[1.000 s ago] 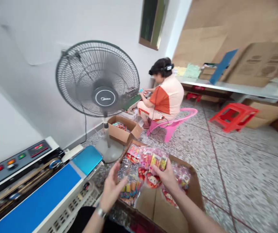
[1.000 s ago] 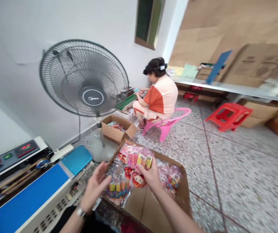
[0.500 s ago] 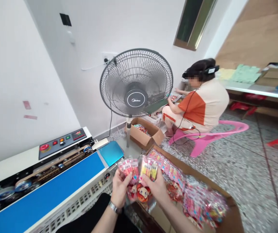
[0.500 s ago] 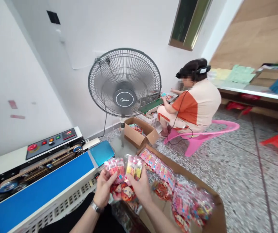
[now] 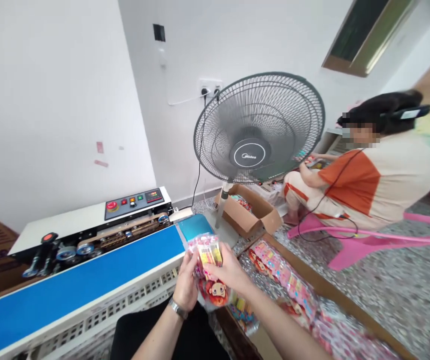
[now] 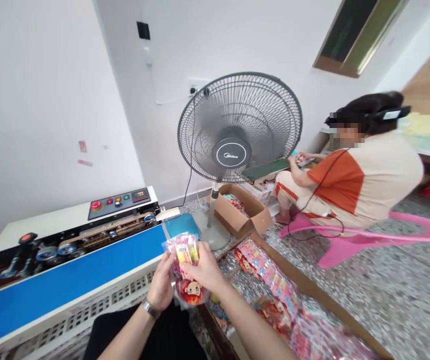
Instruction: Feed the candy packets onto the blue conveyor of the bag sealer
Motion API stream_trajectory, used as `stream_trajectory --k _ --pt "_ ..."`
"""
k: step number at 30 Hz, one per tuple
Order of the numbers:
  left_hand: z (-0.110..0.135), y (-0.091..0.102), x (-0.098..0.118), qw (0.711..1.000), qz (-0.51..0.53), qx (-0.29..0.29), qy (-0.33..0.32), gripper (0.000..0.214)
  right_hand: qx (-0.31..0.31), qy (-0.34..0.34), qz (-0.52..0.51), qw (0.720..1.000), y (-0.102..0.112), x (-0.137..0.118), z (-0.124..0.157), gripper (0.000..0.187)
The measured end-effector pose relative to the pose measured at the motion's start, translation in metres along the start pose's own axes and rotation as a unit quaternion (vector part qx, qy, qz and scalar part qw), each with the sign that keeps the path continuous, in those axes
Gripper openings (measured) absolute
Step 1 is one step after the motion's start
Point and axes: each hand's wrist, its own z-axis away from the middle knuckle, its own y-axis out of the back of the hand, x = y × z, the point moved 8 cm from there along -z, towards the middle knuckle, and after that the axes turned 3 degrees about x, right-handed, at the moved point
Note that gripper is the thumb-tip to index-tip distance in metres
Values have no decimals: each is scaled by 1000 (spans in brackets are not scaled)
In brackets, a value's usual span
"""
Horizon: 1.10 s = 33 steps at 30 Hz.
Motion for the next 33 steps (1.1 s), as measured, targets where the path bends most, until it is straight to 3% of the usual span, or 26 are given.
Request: stream_trajectory --k 4,10,14,19,24,28,33 --pt "1 16 10 999 34 6 -19 37 -29 37 121 992 -32 -1 -13 38" --pt "-13 60 28 989 79 115 -36 43 -30 114 162 980 -72 -24 -20 81" --pt "-17 73 46 986 66 136 -62 41 0 131 149 980 -81 -31 -25 77" --pt "-18 77 64 985 31 126 -112 44 -23 104 69 992 -93 -24 -38 63" --pt "-26 92 66 986 13 127 -109 51 -83 72 -45 993 -117 -11 -48 48" --pt "-28 111 72 981 -9 146 -128 53 -109 13 -163 980 -139 0 -48 35" --pt "-25 128 76 979 0 147 -140 52 -98 -60 -281 953 -154 8 -48 35"
